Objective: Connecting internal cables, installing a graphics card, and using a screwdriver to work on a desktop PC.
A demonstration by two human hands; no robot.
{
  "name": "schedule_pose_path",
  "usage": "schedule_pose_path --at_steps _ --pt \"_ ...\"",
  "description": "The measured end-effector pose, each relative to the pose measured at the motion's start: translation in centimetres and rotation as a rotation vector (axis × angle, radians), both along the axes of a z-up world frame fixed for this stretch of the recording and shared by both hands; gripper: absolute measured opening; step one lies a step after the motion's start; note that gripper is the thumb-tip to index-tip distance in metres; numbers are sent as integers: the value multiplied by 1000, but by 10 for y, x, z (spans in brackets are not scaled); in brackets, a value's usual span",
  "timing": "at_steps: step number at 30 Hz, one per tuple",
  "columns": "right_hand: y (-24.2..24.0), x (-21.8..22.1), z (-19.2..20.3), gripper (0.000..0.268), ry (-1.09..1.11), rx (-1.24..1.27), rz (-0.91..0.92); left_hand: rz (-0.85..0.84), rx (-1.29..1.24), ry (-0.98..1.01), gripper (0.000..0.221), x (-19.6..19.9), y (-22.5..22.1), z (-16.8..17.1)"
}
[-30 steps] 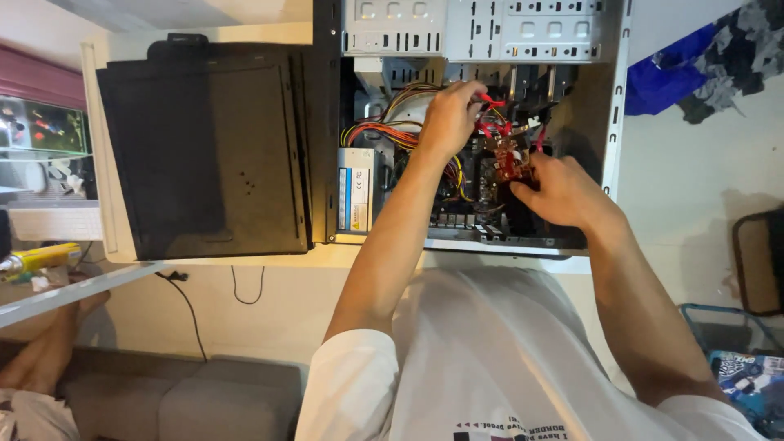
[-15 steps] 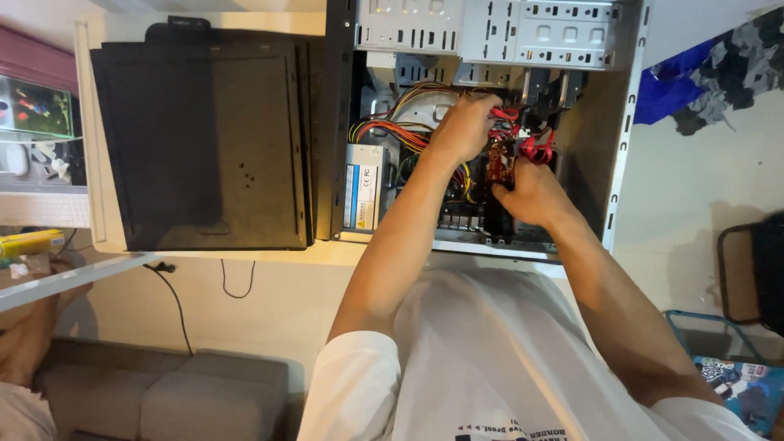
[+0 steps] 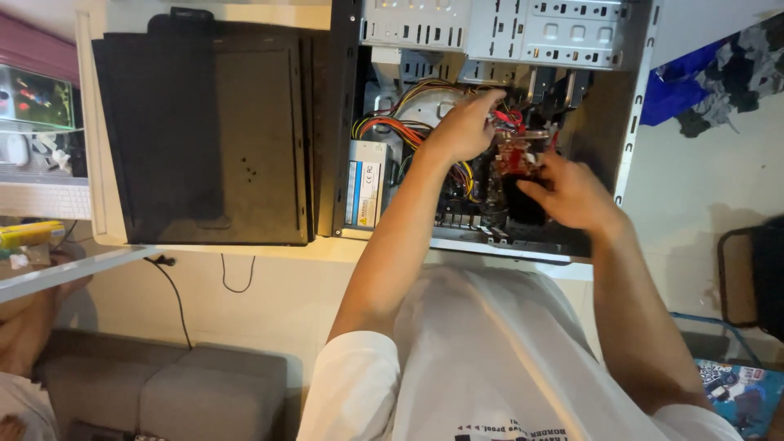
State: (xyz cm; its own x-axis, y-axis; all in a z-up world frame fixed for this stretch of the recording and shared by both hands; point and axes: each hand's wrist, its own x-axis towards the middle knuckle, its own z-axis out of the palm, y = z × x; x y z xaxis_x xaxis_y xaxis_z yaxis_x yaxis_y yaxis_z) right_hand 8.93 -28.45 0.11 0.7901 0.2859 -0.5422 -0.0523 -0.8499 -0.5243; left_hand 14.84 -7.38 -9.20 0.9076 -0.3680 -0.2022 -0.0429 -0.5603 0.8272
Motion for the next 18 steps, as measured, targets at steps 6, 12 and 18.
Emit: schedule_pose_path --at_steps 6,12,18 --pt "-63 -13 -10 41 -352 118 128 46 -2 15 61 -33 11 99" --pt "-55 -23 6 52 -927 371 355 266 -453 512 75 -86 -1 140" --pt "-39 -29 22 35 -1068 447 368 317 -1088 513 47 -140 -24 87"
